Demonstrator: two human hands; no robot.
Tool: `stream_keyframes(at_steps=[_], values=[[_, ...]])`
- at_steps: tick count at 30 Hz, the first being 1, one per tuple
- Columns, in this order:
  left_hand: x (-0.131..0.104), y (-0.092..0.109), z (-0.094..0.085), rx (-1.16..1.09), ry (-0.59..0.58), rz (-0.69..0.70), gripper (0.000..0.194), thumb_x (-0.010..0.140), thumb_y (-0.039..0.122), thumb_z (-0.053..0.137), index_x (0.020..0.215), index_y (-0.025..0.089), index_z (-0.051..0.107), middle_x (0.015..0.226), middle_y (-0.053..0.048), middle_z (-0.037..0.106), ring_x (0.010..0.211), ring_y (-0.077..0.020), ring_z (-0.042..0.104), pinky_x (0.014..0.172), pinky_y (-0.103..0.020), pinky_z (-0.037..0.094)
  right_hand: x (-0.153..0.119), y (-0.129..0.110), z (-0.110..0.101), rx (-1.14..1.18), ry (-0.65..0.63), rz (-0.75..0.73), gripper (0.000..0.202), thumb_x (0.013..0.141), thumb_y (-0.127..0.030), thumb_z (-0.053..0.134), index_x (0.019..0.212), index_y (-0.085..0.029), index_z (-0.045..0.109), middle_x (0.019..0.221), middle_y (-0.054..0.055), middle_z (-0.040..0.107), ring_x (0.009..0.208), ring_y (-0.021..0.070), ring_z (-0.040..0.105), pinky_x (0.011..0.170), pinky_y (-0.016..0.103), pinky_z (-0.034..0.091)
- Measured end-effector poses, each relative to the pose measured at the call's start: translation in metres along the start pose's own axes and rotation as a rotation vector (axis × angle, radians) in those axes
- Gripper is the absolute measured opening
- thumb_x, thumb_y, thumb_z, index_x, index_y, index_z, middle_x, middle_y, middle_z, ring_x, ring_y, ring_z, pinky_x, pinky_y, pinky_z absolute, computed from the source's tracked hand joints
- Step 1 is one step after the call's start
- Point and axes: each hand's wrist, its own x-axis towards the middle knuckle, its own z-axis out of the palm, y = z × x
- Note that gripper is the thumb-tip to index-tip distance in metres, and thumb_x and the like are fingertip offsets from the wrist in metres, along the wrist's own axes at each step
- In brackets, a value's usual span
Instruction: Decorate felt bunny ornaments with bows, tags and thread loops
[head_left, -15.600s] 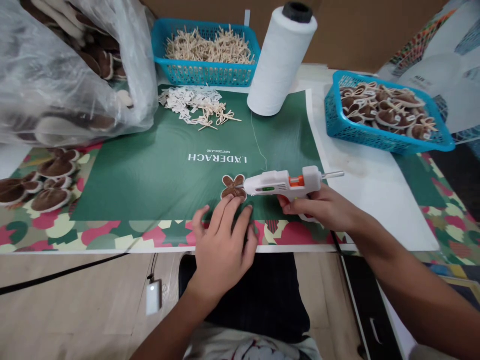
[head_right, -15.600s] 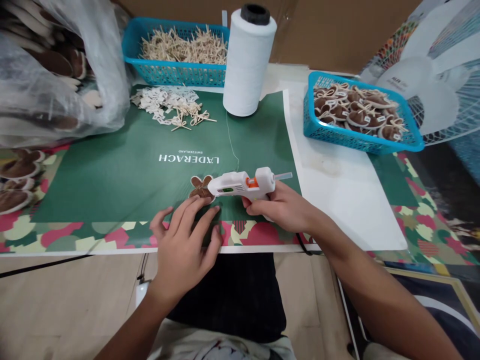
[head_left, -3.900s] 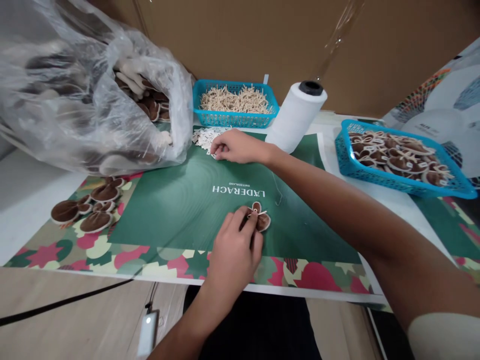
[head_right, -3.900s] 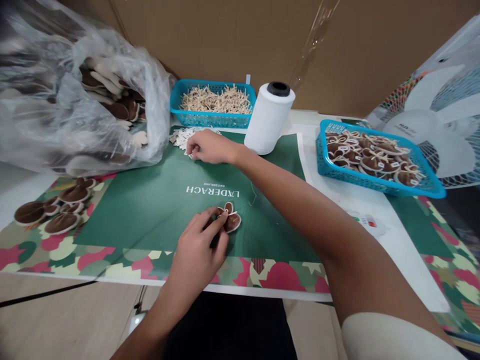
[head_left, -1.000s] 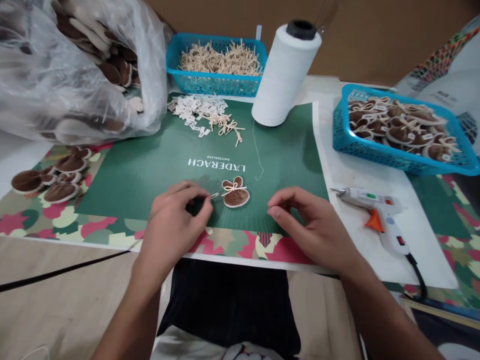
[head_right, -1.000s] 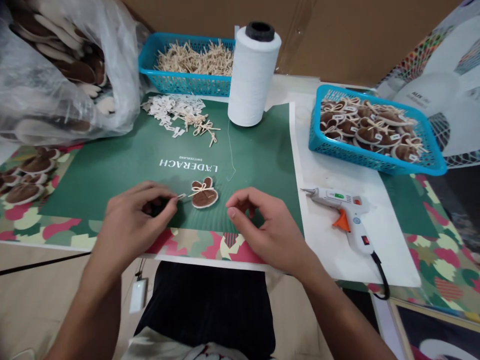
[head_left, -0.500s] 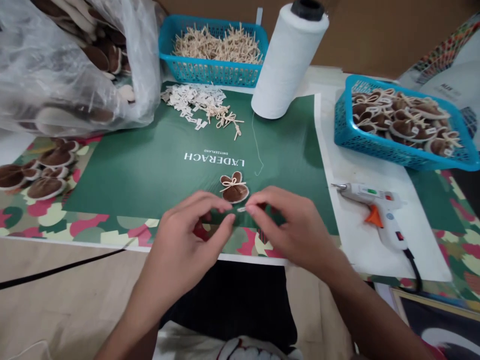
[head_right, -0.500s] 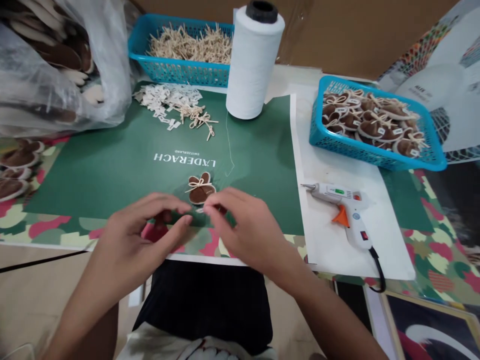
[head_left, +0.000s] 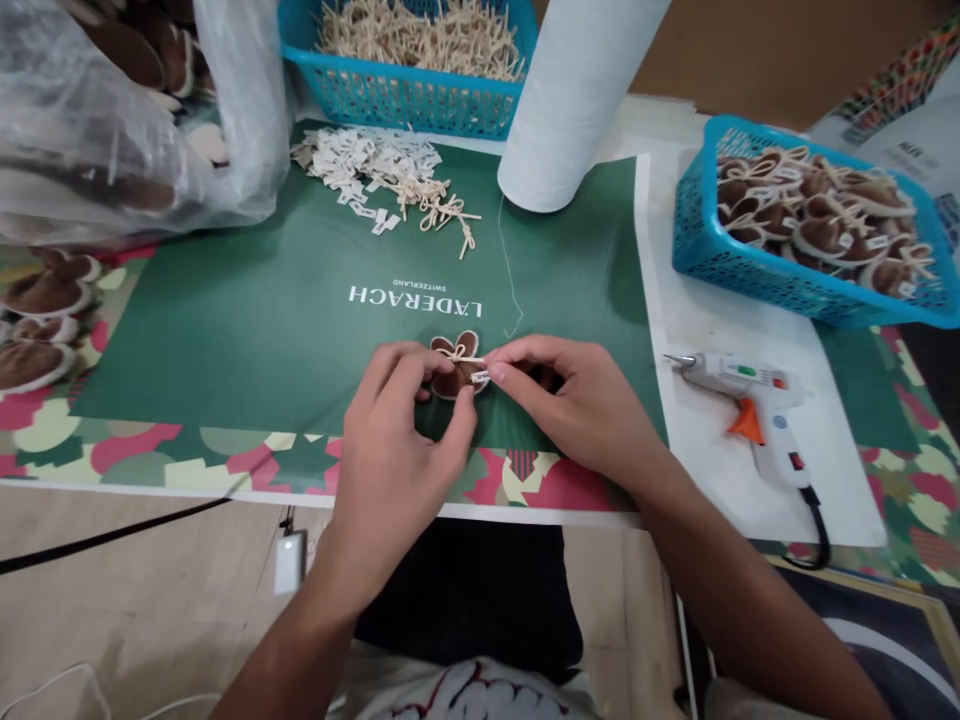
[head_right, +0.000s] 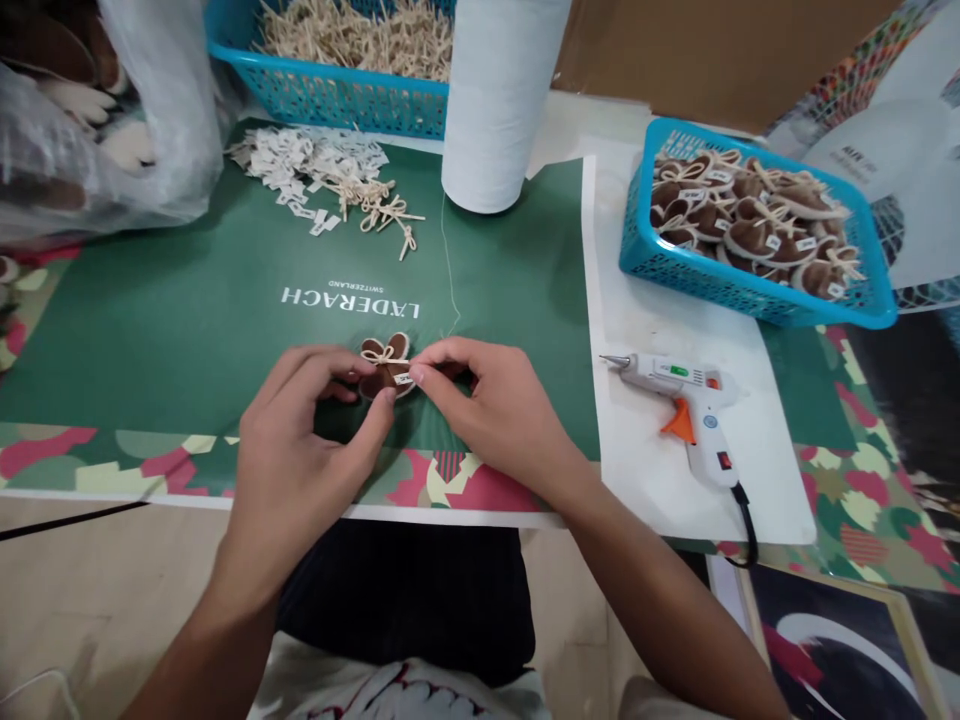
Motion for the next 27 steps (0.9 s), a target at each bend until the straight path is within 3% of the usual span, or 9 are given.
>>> stream_keyframes(at_steps=[8, 14, 18, 21, 27], values=[[0.001, 0.003, 0.006, 0.031, 0.044, -0.015, 0.007, 0.095, 0.017, 0.069, 0.097, 0.021, 0.064, 0.100, -0.003, 0.065, 0.087, -0.0147, 0.064, 0.079, -0.030, 0.057, -0.002, 0.000, 0.006, -0.042, 0.056, -0.015, 0.014, 0.098, -0.028, 0.068, 0.093, -0.025, 0.081, 0.093, 0.000, 0.081, 0.077, 0.0153, 0.070, 0.067, 0.027, 0.050], [0.003, 0.000, 0.010, -0.007, 0.079, 0.009, 0.013, 0.090, 0.012, 0.074, 0.096, 0.020, 0.065, 0.099, -0.003, 0.064, 0.084, -0.0144, 0.064, 0.076, -0.028, 0.058, -0.008, 0.000, 0.009, -0.137, 0.167, -0.129, 0.010, 0.097, -0.023, 0.068, 0.093, -0.022, 0.077, 0.085, -0.001, 0.078, 0.071, 0.0129, 0.068, 0.069, 0.025, 0.053], [0.002, -0.001, 0.009, -0.025, 0.068, 0.002, 0.012, 0.090, 0.013, 0.073, 0.095, 0.021, 0.066, 0.098, -0.003, 0.064, 0.086, -0.0153, 0.064, 0.077, -0.030, 0.058, -0.020, 0.003, 0.015, -0.243, 0.257, -0.299, 0.013, 0.100, -0.015, 0.062, 0.103, -0.020, 0.073, 0.099, 0.004, 0.078, 0.088, 0.0157, 0.072, 0.083, 0.029, 0.058], [0.001, -0.001, 0.008, -0.029, 0.062, 0.000, 0.012, 0.090, 0.014, 0.074, 0.096, 0.021, 0.066, 0.099, -0.003, 0.064, 0.087, -0.0157, 0.064, 0.077, -0.031, 0.058, -0.029, 0.008, 0.022, -0.319, 0.241, -0.416, 0.019, 0.101, -0.012, 0.058, 0.114, -0.020, 0.071, 0.111, 0.008, 0.076, 0.103, 0.0192, 0.072, 0.093, 0.034, 0.058], [-0.001, -0.005, -0.002, -0.083, -0.024, -0.005, 0.012, 0.094, 0.011, 0.064, 0.099, 0.022, 0.067, 0.105, -0.003, 0.067, 0.094, -0.0165, 0.066, 0.083, -0.033, 0.059, -0.033, 0.016, 0.028, -0.456, 0.221, -0.477, 0.025, 0.101, -0.012, 0.060, 0.124, -0.016, 0.070, 0.117, 0.011, 0.076, 0.105, 0.0235, 0.071, 0.094, 0.041, 0.060]])
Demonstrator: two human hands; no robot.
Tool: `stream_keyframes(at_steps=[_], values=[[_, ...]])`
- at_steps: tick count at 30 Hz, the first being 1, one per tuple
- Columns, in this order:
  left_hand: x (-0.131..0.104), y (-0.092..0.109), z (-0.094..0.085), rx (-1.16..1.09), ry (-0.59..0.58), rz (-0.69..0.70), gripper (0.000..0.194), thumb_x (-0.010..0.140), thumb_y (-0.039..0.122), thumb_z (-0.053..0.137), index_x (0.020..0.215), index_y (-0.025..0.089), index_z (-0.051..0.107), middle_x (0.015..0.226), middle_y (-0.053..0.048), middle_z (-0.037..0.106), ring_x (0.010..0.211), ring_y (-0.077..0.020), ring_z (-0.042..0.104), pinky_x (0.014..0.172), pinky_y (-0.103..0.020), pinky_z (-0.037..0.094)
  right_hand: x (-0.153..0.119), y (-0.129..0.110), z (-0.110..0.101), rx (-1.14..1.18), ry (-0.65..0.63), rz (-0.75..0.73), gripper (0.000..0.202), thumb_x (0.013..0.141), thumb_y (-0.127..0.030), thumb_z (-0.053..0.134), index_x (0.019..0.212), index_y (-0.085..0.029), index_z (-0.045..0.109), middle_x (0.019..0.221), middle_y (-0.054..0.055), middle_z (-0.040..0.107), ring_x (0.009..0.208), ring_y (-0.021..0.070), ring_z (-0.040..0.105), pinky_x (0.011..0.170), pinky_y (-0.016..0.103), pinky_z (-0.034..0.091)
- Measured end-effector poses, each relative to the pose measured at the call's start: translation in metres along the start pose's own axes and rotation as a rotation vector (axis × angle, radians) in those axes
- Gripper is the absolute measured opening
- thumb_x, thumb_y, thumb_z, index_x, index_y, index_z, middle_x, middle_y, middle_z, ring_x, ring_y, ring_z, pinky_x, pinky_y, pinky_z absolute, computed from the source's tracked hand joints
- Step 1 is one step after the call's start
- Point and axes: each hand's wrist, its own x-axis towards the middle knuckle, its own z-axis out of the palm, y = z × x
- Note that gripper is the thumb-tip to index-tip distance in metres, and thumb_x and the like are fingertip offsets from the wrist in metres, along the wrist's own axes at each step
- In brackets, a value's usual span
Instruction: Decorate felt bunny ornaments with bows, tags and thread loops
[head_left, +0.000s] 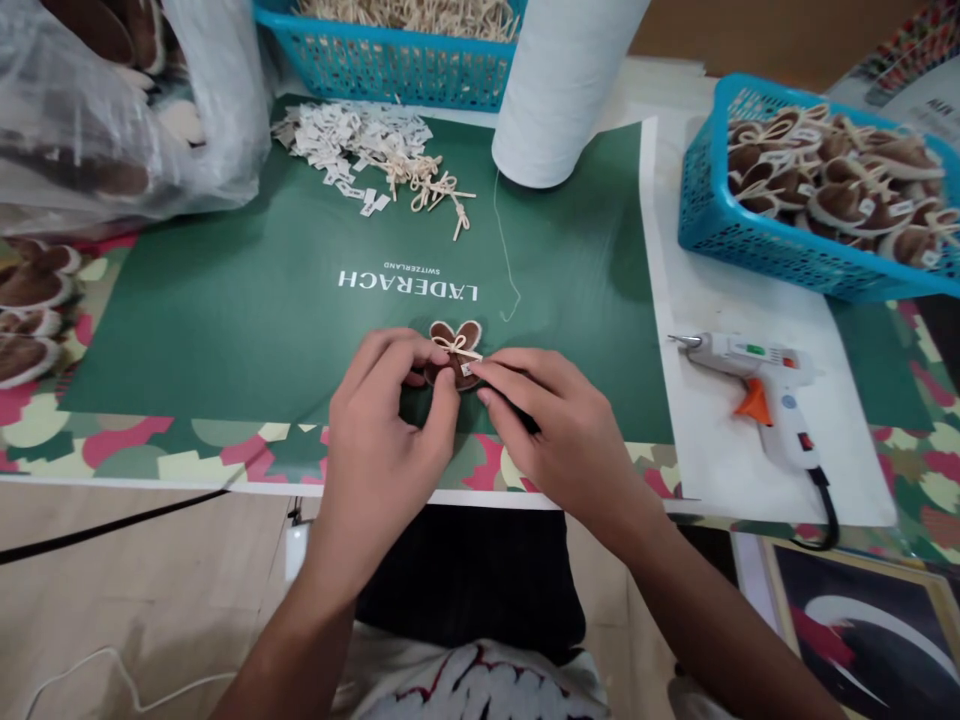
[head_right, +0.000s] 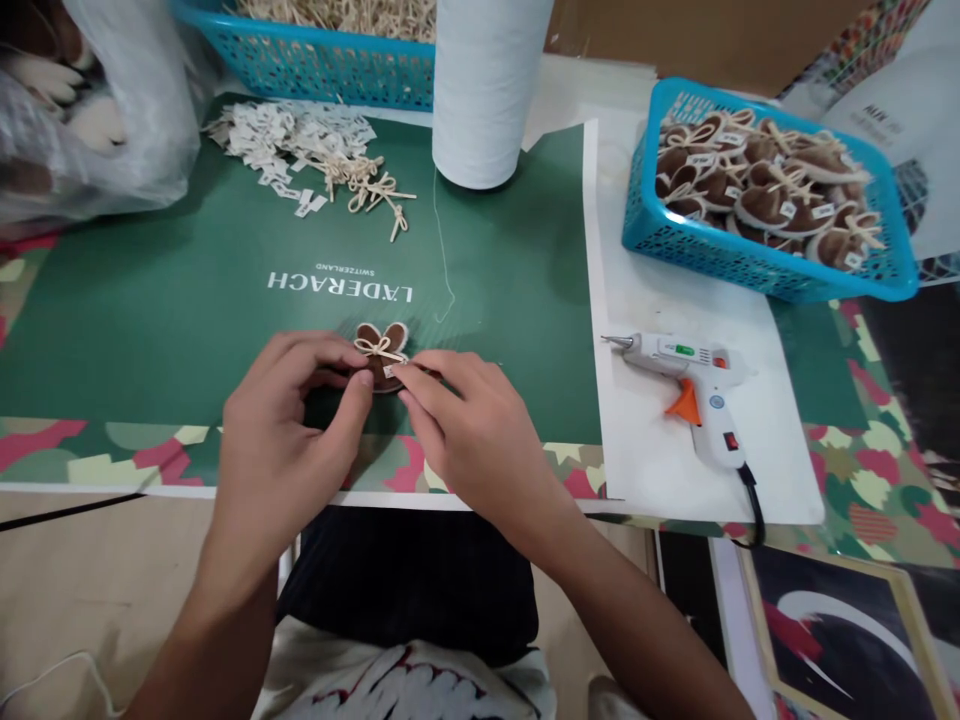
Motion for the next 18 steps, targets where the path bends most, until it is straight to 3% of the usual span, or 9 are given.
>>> stream_keyframes(at_steps=[4, 18], values=[[-0.0030, -0.0037, -0.0068, -0.034, -0.079, 0.017, 0.020, 0.091, 0.011, 0.067, 0.107, 0.024, 0.067, 0.112, -0.003, 0.067, 0.100, -0.0181, 0.068, 0.090, -0.035, 0.060, 0.0004, 0.0001, -0.0007, 0.004, 0.008, 0.008, 0.023, 0.102, -0.013, 0.060, 0.122, -0.018, 0.071, 0.116, 0.010, 0.077, 0.105, 0.0232, 0.071, 0.094, 0.040, 0.060], [-0.0022, -0.0025, -0.0021, 0.045, -0.047, 0.075, 0.012, 0.094, 0.015, 0.068, 0.101, 0.024, 0.068, 0.105, -0.003, 0.069, 0.092, -0.0181, 0.068, 0.087, -0.035, 0.060, -0.0027, -0.0031, -0.0001, -0.001, 0.008, 0.030, 0.026, 0.101, -0.011, 0.058, 0.122, -0.018, 0.073, 0.117, 0.011, 0.077, 0.106, 0.0242, 0.071, 0.092, 0.043, 0.060]])
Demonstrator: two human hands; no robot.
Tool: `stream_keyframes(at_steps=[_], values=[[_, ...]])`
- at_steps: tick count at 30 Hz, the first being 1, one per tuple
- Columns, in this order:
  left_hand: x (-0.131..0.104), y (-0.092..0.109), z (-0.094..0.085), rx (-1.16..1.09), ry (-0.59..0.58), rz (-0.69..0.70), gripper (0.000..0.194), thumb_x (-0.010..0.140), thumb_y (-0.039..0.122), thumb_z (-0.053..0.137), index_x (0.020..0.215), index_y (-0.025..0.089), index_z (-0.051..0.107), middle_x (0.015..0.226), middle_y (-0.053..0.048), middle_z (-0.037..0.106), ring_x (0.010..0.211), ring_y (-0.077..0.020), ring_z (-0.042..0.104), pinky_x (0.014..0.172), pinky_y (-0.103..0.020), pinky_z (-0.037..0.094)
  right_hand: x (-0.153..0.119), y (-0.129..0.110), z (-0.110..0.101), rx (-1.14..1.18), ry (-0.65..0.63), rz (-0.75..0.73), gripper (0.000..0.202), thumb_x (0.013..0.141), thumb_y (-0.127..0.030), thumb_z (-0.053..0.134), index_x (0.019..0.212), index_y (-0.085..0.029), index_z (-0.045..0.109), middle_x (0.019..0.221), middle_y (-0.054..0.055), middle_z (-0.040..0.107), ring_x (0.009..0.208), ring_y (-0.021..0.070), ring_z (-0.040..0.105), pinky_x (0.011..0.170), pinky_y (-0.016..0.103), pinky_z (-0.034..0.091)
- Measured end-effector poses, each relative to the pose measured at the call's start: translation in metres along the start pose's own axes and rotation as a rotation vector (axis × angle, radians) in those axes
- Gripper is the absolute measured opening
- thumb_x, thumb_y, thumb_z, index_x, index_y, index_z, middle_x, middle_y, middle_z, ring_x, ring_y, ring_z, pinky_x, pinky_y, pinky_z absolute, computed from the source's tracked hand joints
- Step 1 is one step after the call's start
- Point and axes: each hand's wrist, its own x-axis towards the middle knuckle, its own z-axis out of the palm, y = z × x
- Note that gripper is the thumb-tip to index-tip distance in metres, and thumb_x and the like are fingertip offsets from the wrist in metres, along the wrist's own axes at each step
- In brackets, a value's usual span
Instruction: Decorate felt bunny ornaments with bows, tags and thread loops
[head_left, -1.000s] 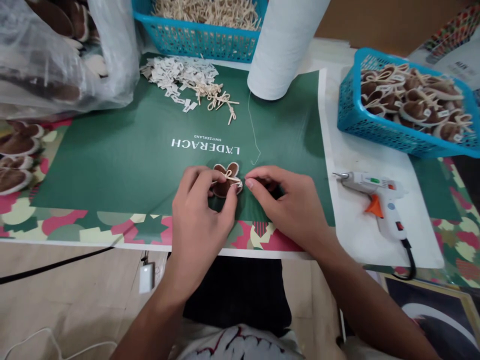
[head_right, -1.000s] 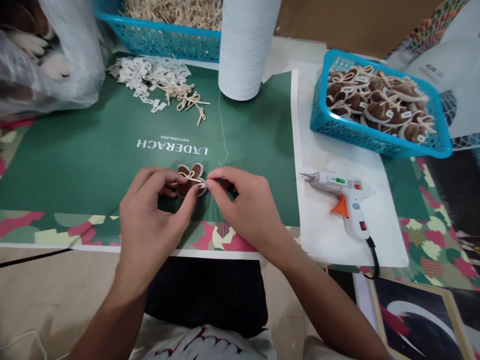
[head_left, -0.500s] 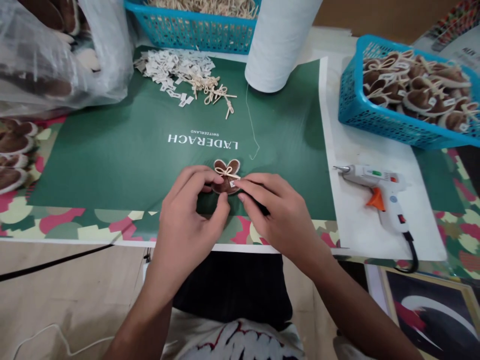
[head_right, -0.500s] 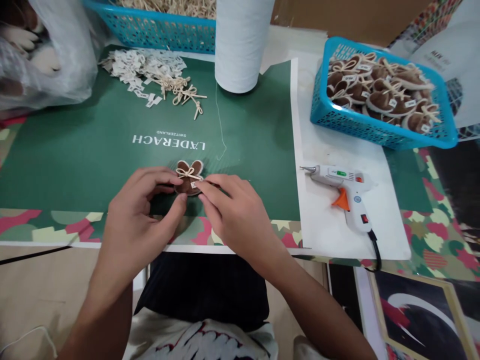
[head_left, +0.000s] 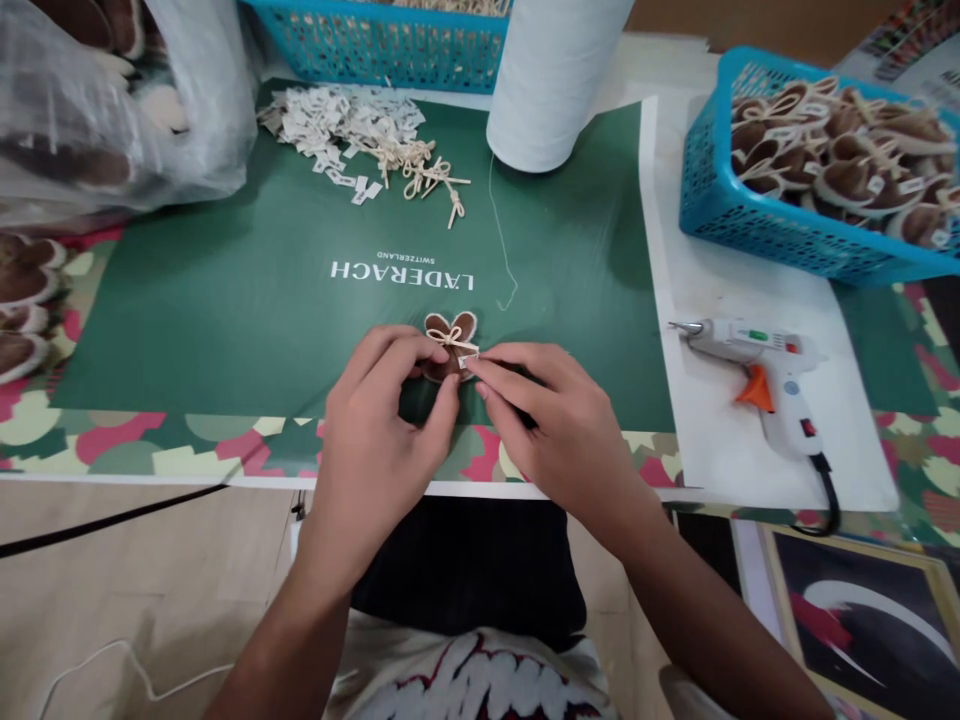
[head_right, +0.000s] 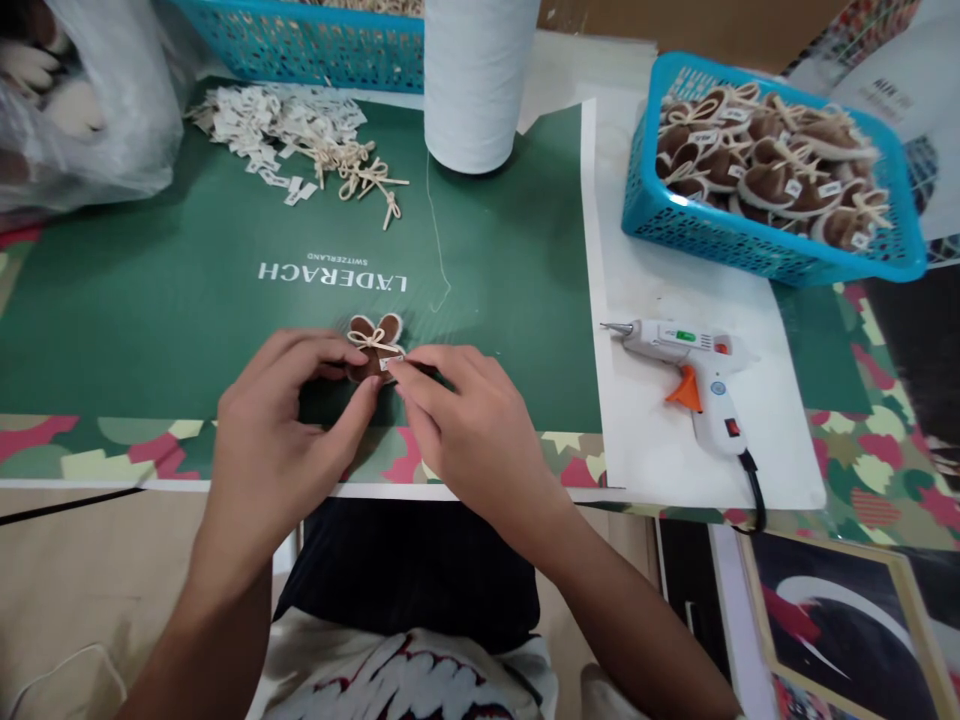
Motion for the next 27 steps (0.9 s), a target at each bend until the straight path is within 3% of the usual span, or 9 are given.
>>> stream_keyframes(at_steps=[7, 19, 24, 27], values=[[0.002, 0.006, 0.009, 0.048, 0.107, -0.051, 0.008, 0.095, 0.016, 0.069, 0.090, 0.022, 0.066, 0.095, -0.002, 0.069, 0.089, -0.0174, 0.066, 0.081, -0.034, 0.059, -0.001, 0.001, -0.003, 0.051, -0.018, 0.035, 0.030, 0.102, -0.009, 0.055, 0.127, -0.017, 0.070, 0.122, 0.010, 0.076, 0.110, 0.0225, 0.070, 0.097, 0.040, 0.059], [0.002, 0.007, 0.012, 0.064, 0.129, -0.060, 0.009, 0.094, 0.021, 0.070, 0.088, 0.024, 0.064, 0.093, -0.001, 0.070, 0.085, -0.0186, 0.067, 0.080, -0.037, 0.060, -0.006, -0.002, -0.002, -0.058, -0.114, 0.018, 0.035, 0.104, -0.015, 0.053, 0.136, -0.020, 0.066, 0.131, 0.013, 0.071, 0.116, 0.0280, 0.065, 0.098, 0.047, 0.056], [0.002, 0.005, 0.013, 0.078, 0.128, -0.048, 0.010, 0.095, 0.019, 0.069, 0.088, 0.024, 0.064, 0.093, -0.001, 0.070, 0.086, -0.0182, 0.068, 0.080, -0.036, 0.060, -0.008, -0.003, -0.003, -0.056, -0.015, 0.036, 0.034, 0.104, -0.015, 0.054, 0.135, -0.020, 0.066, 0.120, 0.010, 0.075, 0.107, 0.0243, 0.068, 0.094, 0.042, 0.056], [0.002, 0.005, 0.012, 0.076, 0.133, -0.043, 0.010, 0.095, 0.019, 0.070, 0.088, 0.024, 0.065, 0.093, -0.001, 0.069, 0.087, -0.0184, 0.067, 0.081, -0.037, 0.060, -0.008, -0.007, -0.003, -0.175, -0.050, 0.013, 0.033, 0.104, -0.017, 0.054, 0.135, -0.017, 0.067, 0.115, 0.012, 0.075, 0.103, 0.0265, 0.068, 0.088, 0.043, 0.054]])
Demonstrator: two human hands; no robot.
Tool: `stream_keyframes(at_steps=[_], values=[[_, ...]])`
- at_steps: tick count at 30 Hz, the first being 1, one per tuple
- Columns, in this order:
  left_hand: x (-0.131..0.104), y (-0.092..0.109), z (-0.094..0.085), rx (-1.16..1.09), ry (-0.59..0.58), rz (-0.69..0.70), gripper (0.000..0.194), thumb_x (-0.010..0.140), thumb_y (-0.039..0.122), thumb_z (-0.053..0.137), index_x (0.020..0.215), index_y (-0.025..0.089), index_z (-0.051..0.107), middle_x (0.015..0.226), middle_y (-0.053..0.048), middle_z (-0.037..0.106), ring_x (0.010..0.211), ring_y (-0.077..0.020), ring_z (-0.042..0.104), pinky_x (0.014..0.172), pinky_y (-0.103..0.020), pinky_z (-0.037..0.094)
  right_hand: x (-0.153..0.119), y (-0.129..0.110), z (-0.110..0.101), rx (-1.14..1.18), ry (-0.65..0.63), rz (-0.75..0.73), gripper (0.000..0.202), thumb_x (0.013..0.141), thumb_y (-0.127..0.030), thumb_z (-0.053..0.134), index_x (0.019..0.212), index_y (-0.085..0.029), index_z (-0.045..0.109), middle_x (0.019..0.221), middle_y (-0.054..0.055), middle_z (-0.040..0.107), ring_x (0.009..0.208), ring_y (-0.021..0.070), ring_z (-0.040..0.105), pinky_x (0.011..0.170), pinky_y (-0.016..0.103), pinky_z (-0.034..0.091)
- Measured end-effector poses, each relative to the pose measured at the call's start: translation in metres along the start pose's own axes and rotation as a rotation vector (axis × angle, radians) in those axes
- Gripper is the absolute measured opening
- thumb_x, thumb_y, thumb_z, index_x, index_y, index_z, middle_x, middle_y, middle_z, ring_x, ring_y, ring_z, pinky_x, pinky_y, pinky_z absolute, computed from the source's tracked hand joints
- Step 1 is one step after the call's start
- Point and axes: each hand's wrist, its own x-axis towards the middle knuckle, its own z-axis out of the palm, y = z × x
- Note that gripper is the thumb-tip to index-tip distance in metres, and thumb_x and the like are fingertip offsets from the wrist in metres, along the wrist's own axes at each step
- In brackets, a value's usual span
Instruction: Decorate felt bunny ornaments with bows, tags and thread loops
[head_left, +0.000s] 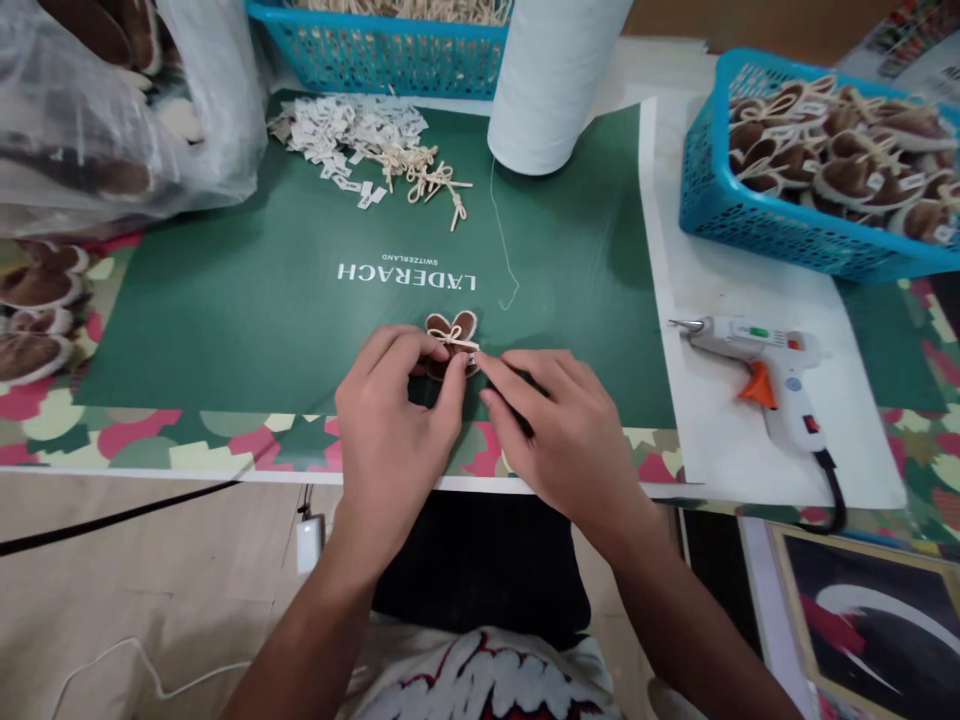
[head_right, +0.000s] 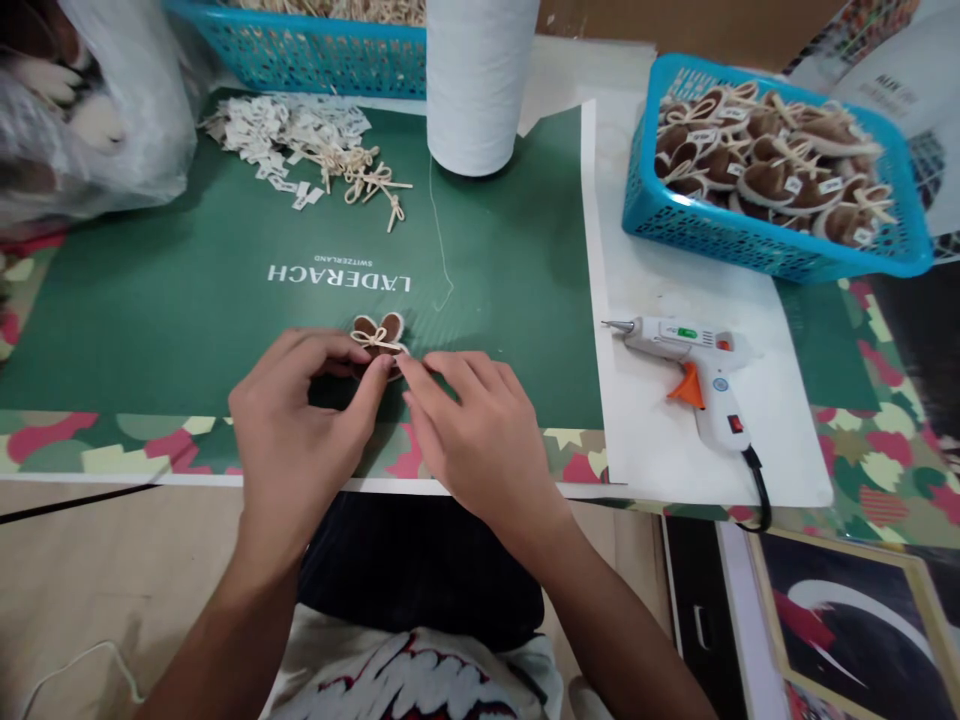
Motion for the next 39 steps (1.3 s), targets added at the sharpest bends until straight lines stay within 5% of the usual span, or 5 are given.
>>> stream_keyframes(at_steps=[14, 26, 32, 39], values=[[0.001, -0.002, 0.001, -0.017, 0.019, 0.020, 0.011, 0.092, 0.015, 0.071, 0.085, 0.021, 0.065, 0.089, -0.001, 0.067, 0.083, -0.0165, 0.065, 0.078, -0.033, 0.057, -0.001, -0.006, 0.003, -0.085, -0.020, -0.002, 0.035, 0.105, -0.024, 0.054, 0.137, -0.017, 0.067, 0.118, 0.012, 0.072, 0.108, 0.0280, 0.064, 0.086, 0.044, 0.052], [0.001, -0.008, -0.006, -0.167, 0.022, -0.048, 0.009, 0.093, 0.022, 0.071, 0.085, 0.021, 0.068, 0.091, -0.002, 0.066, 0.085, -0.0151, 0.066, 0.081, -0.031, 0.059, 0.003, -0.002, 0.005, 0.153, -0.019, 0.183, 0.043, 0.106, -0.034, 0.056, 0.142, -0.012, 0.063, 0.123, 0.015, 0.069, 0.113, 0.0291, 0.064, 0.095, 0.046, 0.053], [0.000, -0.023, -0.009, -0.296, -0.008, -0.186, 0.011, 0.095, 0.029, 0.065, 0.097, 0.022, 0.058, 0.099, -0.002, 0.065, 0.090, -0.0161, 0.072, 0.088, -0.033, 0.060, 0.021, -0.007, 0.014, 0.267, 0.033, 0.383, 0.031, 0.104, -0.040, 0.059, 0.121, -0.020, 0.075, 0.108, 0.009, 0.073, 0.101, 0.0252, 0.067, 0.090, 0.042, 0.050], [0.001, -0.025, -0.012, -0.332, -0.060, -0.175, 0.029, 0.086, 0.031, 0.075, 0.105, 0.023, 0.054, 0.106, -0.004, 0.066, 0.095, -0.0202, 0.075, 0.090, -0.038, 0.062, 0.030, -0.016, 0.018, 0.272, 0.034, 0.392, 0.010, 0.096, -0.028, 0.068, 0.104, -0.023, 0.072, 0.102, 0.004, 0.075, 0.098, 0.0235, 0.065, 0.089, 0.039, 0.043]])
